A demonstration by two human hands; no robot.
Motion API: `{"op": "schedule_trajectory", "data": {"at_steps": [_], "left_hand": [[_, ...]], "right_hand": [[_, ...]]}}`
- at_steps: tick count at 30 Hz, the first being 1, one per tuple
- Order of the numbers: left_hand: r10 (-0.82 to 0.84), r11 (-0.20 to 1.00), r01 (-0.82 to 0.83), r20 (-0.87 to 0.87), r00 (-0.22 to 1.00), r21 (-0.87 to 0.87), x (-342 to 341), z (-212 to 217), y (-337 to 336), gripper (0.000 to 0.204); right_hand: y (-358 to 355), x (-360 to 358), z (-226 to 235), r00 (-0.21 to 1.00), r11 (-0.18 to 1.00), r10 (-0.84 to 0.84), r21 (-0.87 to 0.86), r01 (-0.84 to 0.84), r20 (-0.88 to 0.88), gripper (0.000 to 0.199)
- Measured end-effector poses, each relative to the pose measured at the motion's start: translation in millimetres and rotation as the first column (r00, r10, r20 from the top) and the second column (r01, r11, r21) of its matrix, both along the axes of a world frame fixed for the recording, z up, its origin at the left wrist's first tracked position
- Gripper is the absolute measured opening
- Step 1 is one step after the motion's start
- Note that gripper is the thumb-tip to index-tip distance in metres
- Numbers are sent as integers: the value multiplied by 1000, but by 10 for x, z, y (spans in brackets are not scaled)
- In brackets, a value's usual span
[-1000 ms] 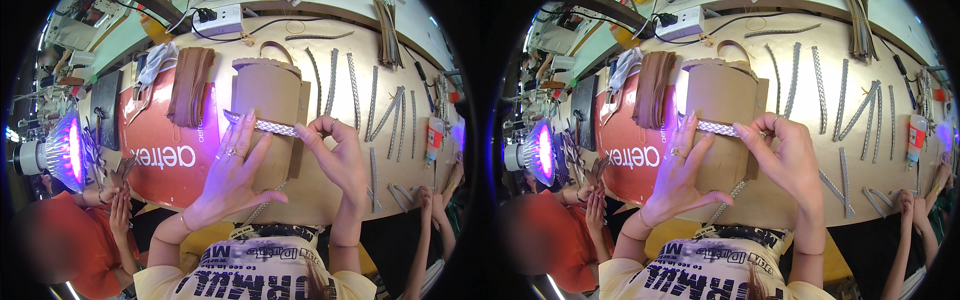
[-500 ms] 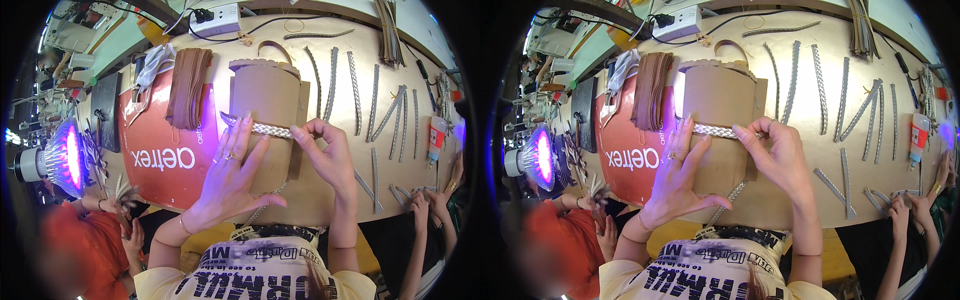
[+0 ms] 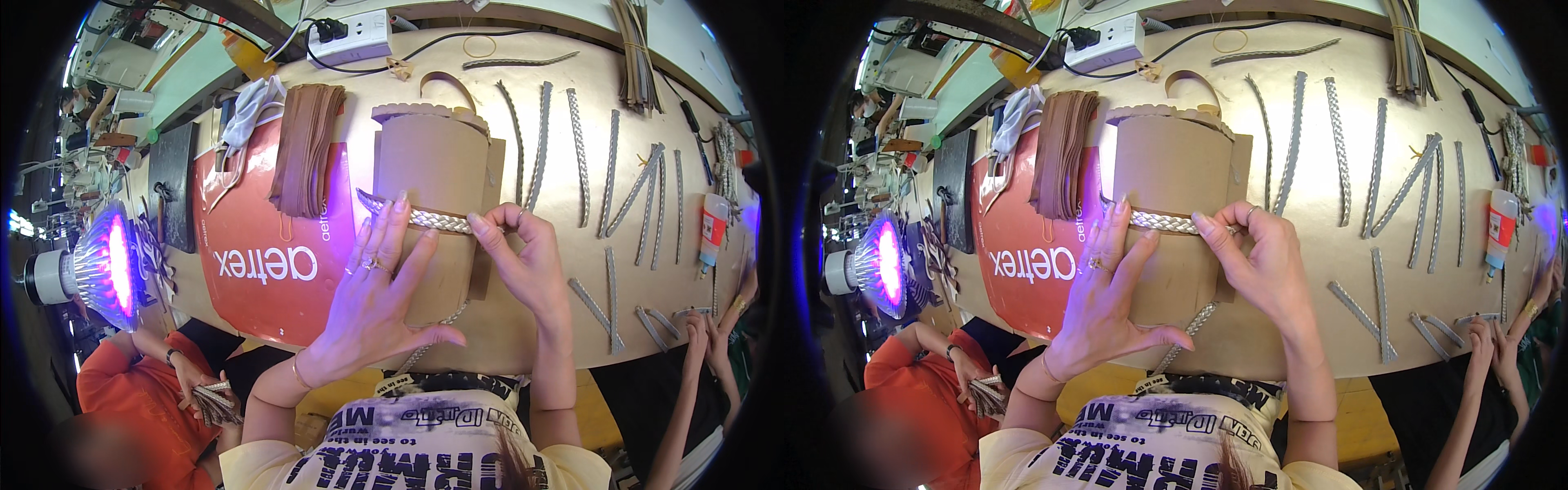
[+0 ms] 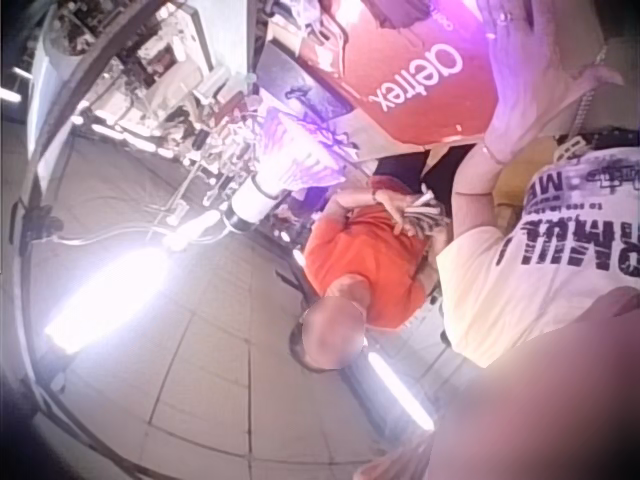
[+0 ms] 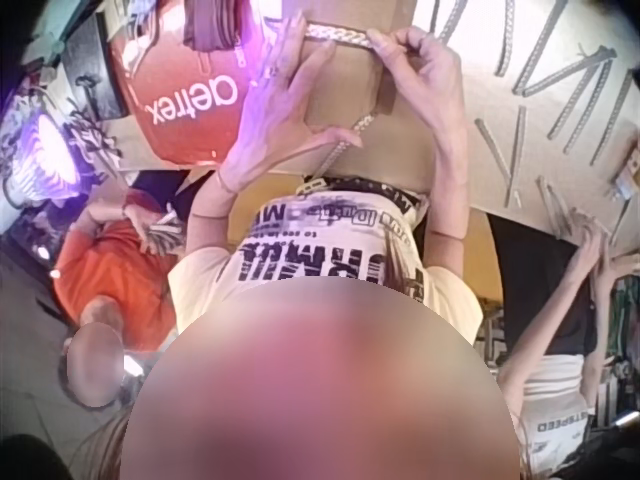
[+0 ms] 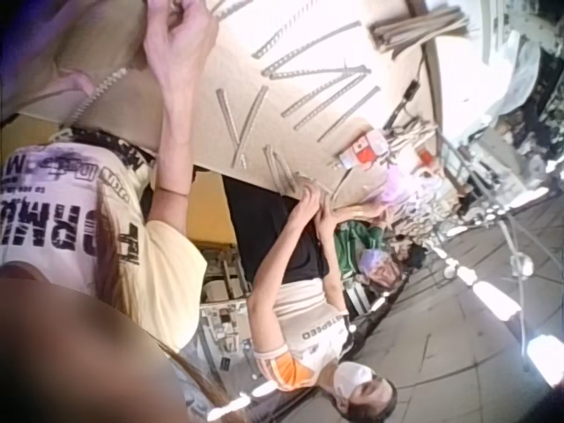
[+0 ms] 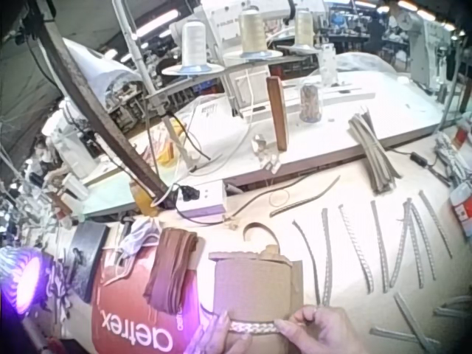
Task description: The person assembles braided straps by applying glue to their ends and attaching them to a cardboard form. They repeatedly pick up braided pieces, apply adhesive, and press them onto the form under a UV lamp, while coworkers work nearby.
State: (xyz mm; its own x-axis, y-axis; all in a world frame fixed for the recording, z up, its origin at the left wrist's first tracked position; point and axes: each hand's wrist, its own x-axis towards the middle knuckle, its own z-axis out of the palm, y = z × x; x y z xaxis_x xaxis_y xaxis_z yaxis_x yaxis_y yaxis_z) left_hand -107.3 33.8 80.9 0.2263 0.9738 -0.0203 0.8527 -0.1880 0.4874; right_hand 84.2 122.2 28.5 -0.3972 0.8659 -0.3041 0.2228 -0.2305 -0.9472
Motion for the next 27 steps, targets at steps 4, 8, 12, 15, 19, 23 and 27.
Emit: {"op": "schedule_trajectory", "data": {"at_steps": [4,8,12,15,19,23,27], "left_hand": [[0,1000,0,-8,1000,-5,3,1,1,106],[-2,1000,2,-6,1000,-4,-4,-3,2,106],[-2,1000,2,-8,1000,-2,-8,-8,0,106],[3,1000,-3,-5,1000,1,-6,-6,-5,106],[14,1000,-14,6,1000,17,9,-11,-1,107],[13,999,-12,-9,1000,43,32,-20,-1,109],[2,1000,-2,-23,1000,31,19,-22,-10,109]], "right_hand": [[-24,-51,-98,996,995,-64,72,68,-56,28],[-52,-69,-150,994,996,-83,7,84,-73,27],[-69,-89,-165,993,995,-98,-1,98,-61,28],[-76,-93,-169,990,991,-123,-57,119,-70,28],[-85,-50,-179,985,974,-157,-174,142,-74,25],[-122,-9,-205,958,959,-197,-245,144,-207,22],[-141,5,-230,947,952,-213,-268,146,-239,22]]}}
